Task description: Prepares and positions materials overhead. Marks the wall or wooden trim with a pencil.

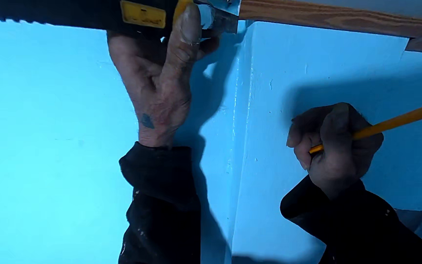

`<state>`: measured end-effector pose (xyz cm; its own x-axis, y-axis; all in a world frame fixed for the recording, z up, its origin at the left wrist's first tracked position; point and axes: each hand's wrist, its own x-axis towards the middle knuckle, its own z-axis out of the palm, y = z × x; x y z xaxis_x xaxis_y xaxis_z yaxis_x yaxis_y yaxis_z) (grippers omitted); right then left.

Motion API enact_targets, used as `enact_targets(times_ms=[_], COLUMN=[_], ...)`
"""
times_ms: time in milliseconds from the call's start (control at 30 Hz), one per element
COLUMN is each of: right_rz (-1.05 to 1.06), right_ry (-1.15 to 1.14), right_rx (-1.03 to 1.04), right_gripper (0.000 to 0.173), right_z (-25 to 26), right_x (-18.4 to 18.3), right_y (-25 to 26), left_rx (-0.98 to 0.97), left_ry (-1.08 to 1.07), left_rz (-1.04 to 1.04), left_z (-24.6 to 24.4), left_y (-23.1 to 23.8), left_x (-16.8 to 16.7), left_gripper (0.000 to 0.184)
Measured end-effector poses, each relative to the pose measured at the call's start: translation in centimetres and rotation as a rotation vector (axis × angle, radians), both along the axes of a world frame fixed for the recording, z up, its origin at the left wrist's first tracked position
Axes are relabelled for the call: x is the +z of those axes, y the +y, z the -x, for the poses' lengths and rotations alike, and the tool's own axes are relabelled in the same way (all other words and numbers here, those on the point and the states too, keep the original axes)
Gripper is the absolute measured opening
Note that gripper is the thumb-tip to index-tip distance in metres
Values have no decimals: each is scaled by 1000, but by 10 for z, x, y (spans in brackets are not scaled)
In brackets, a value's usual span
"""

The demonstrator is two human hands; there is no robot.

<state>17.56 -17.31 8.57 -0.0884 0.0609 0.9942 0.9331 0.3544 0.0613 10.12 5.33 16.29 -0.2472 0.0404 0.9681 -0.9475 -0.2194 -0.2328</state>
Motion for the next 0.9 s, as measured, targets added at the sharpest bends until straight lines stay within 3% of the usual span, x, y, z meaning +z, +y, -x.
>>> enact_targets(times_ms=[300,600,900], right_rz=[8,0,6], right_ry=[-14,-50,-55], right_rx=[11,10,-16], right_gripper=[33,32,32], right_z=[-2,-2,-1], right_x=[-1,-1,0], right_y=[1,1,0], left_rx=[85,-10,-23], left_ry=[-33,-83,-114], left_rz=[28,67,91], left_z=[-17,-22,-26], left_y=[-11,-16,-20], left_x=[17,22,28], left_gripper=[33,7,16])
